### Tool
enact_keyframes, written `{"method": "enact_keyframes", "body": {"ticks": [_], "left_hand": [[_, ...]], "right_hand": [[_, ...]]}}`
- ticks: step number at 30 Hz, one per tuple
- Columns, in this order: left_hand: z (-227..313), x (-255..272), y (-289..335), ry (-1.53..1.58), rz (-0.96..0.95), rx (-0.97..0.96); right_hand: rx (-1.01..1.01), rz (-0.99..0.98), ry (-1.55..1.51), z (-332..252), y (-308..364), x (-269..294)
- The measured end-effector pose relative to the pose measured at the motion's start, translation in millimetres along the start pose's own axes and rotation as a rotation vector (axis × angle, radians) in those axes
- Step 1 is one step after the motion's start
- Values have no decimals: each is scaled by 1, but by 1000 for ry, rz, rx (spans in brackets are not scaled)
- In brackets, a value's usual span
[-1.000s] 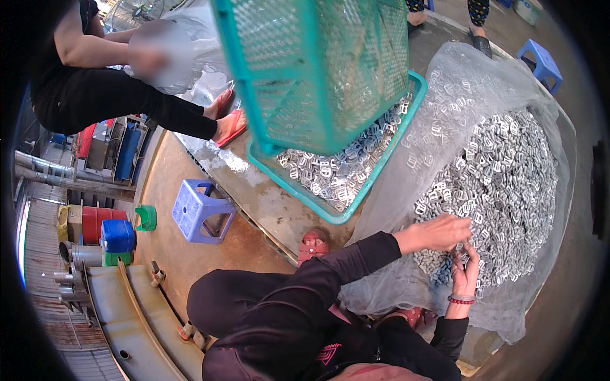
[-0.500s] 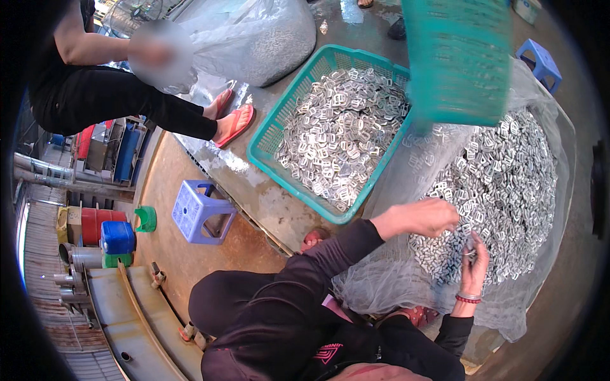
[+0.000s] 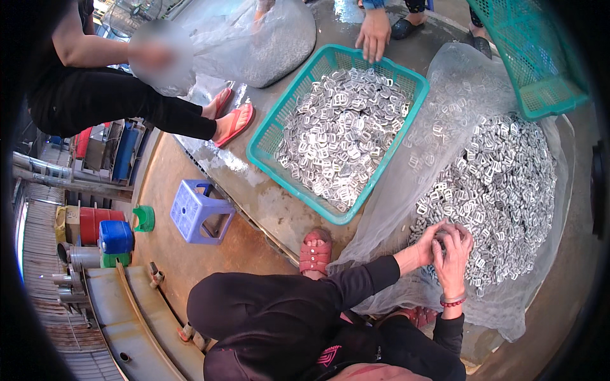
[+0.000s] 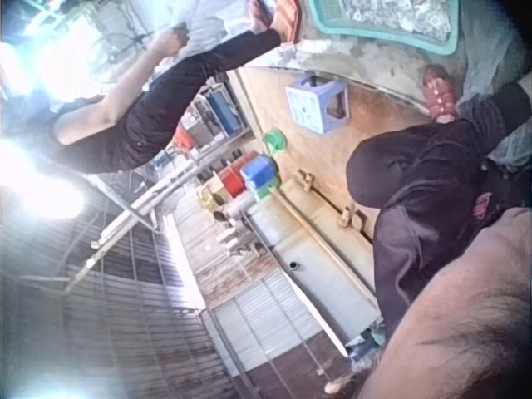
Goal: The person sits at a workstation and repeatedly picks small white plastic fasteners from a large pile on a mesh sheet, inspecting them by hand and placing them into a green basket. The process is repetitive and continues throughout the clip.
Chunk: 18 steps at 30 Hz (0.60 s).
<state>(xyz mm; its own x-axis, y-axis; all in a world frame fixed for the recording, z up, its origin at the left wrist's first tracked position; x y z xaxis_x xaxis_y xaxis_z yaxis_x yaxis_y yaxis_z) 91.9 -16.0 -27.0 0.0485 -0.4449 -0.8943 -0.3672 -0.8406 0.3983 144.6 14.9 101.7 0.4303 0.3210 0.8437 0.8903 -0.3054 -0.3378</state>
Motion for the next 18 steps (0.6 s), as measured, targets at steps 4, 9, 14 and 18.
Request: {"method": "enact_keyframes", "body": {"ticks": [4,9,14,18], "left_hand": [[51,-19,23,191,-81,2],[176,-67,143,-53,-26,-719],[280,-99,243,-1098,1202,-1259],[266,-121,226,-1710,2084,-1672]], "right_hand": [[-58,181,-52,8,3,21],[-329,300,66,93,47,50],[-567,209,345,188,85,35],[-721,108,266,202,82,-1]]}}
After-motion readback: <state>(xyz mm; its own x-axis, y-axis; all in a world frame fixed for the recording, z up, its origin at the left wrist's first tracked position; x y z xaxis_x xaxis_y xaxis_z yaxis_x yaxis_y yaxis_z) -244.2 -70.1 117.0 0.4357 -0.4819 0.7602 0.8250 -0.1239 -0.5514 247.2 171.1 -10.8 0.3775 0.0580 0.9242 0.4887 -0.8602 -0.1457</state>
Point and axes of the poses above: each hand's wrist, its own y-axis away from the middle knuckle, its own x-axis out of the back of the hand, z = x × y, the point moved 3 cm from there along -y, towards the middle knuckle, and after that the axes turned 14 degrees about x, right-handed, at the moved point
